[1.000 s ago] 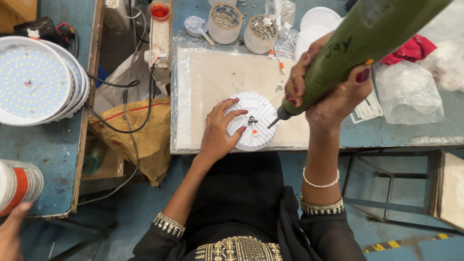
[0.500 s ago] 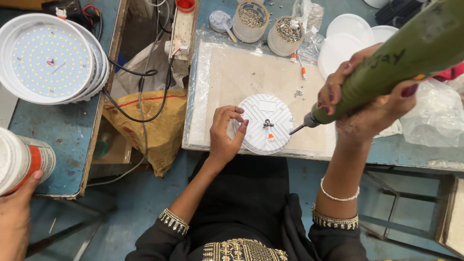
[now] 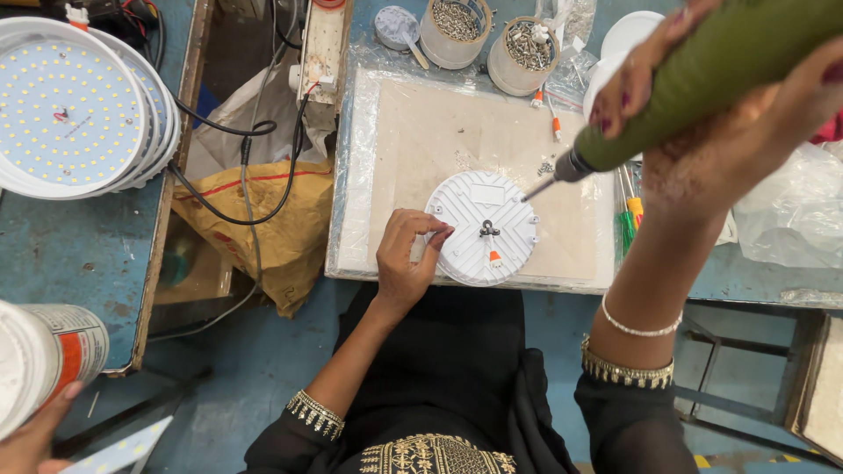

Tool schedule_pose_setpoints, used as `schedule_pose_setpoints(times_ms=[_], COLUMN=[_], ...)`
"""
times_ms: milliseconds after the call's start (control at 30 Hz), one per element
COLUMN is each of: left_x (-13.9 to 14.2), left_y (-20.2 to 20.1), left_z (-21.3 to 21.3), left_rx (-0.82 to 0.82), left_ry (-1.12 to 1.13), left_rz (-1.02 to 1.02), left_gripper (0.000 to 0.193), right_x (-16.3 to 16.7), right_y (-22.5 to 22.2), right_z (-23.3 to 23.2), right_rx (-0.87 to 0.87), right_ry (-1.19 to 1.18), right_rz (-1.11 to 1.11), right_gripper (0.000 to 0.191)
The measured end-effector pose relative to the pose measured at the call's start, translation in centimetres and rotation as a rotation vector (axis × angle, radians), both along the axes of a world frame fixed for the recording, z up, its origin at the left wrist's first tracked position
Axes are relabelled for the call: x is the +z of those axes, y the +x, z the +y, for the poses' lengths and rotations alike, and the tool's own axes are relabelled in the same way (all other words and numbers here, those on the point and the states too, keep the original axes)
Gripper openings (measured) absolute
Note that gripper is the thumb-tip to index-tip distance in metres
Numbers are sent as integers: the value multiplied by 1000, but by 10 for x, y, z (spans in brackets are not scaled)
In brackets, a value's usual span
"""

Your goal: The person assembles LED light fixtures by using a green electric screwdriver to fasten screws into the back of circular LED panels. They wipe the LED surface with a red cloth, attach a white plastic bracket, and secure it with screws. The person repeats these steps on multiple units at a cluttered workbench.

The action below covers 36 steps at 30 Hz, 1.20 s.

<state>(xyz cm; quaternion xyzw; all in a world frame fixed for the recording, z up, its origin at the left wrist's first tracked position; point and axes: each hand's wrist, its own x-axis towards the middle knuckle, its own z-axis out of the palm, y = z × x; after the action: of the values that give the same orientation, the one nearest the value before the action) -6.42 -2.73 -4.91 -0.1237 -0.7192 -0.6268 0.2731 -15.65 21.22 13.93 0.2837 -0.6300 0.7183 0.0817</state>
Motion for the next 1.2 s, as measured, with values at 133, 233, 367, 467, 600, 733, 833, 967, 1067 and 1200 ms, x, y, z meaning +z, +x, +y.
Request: schedule_pose_setpoints(times_ms=[133,233,367,467,600,733,833,967,1067,1200], left_x=[-7,-8,-7,-5,0,5,7,5,2,0], left_y=[-2,3,11,17,24,27,27,24,24,28], left_z=[3,5,7,5,4,1,-2,-3,0,5], left_rx=[5,-5,-2,-20,-44,-53,-68,-85,-89,-89], left_ry=[12,32,29,15,1,1,-8,-15,-32,-38], left_rz=[8,-5,2,14,52,61,61,62,47,49], left_gripper=[18,18,18,21,23,21,20,17,16,15], right_x=[-2,-3,0,5,21,21,-5,-54,-82,-104], right_y=[-25,-35,-41,-40,-24,33,68,102,115,124], right_z=[4,7,9,2,-11,-17,-23,-28,-27,-27], right_rx=[6,3,-7,-6,20,-128,-176,-319,-319,-374], right_ry=[-77,-141,-238,-285,-234,153,483,750,730,733], right_rz=[-1,-5,-17,-23,-14,112,-85,-197,-223,-207], right_gripper=[63,53,40,31,19,18,29,32,32,28])
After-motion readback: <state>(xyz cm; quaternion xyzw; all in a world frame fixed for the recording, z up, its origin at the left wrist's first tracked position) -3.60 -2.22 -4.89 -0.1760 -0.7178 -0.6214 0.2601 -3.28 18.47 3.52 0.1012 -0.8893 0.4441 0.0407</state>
